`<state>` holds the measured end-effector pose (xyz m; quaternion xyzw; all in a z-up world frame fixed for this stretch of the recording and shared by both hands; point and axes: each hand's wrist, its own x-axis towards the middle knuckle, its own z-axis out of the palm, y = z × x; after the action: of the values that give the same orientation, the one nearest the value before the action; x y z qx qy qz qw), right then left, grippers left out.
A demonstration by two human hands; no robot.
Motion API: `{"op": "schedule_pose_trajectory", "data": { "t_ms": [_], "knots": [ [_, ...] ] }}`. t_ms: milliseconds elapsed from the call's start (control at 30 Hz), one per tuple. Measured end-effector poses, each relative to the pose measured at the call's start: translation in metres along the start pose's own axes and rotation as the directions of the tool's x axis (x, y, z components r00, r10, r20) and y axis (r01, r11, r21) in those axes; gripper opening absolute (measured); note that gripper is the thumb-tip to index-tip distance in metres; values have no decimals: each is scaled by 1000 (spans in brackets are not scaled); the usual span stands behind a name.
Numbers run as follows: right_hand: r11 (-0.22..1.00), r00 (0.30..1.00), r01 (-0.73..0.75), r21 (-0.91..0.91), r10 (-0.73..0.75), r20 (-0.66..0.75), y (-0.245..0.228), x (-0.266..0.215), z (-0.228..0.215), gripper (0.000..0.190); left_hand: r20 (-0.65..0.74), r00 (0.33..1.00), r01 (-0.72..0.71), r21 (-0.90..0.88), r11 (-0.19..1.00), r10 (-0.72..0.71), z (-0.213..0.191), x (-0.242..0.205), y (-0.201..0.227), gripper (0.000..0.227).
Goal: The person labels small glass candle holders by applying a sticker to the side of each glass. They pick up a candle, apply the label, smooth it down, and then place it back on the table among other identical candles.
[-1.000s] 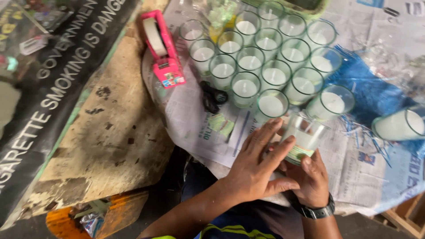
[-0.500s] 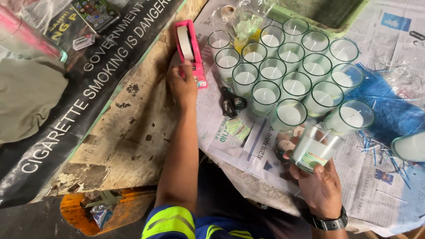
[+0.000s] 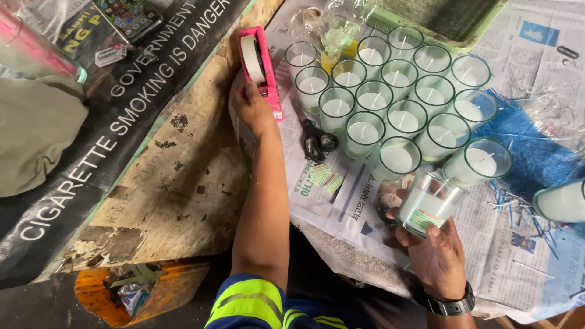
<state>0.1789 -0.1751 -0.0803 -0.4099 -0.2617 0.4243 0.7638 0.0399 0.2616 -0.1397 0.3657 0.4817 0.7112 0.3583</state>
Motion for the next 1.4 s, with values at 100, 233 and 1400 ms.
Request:
{"op": "schedule_pose_trajectory", "data": {
  "t_ms": [100, 233, 1400],
  "knots": [
    [1000, 1000, 2, 26, -2, 3, 0, 2, 2, 90, -178, 980, 73, -121, 990, -94, 2, -1, -11, 42],
    [1000, 1000, 3, 4, -3, 11, 2, 0, -1, 85, -112, 917, 276, -512, 814, -382, -14, -28, 58, 50],
    [981, 997, 15, -195, 0, 79, 12, -4, -7, 89, 718, 669, -237, -36, 971, 190, -113, -107, 153, 15]
  ]
}}
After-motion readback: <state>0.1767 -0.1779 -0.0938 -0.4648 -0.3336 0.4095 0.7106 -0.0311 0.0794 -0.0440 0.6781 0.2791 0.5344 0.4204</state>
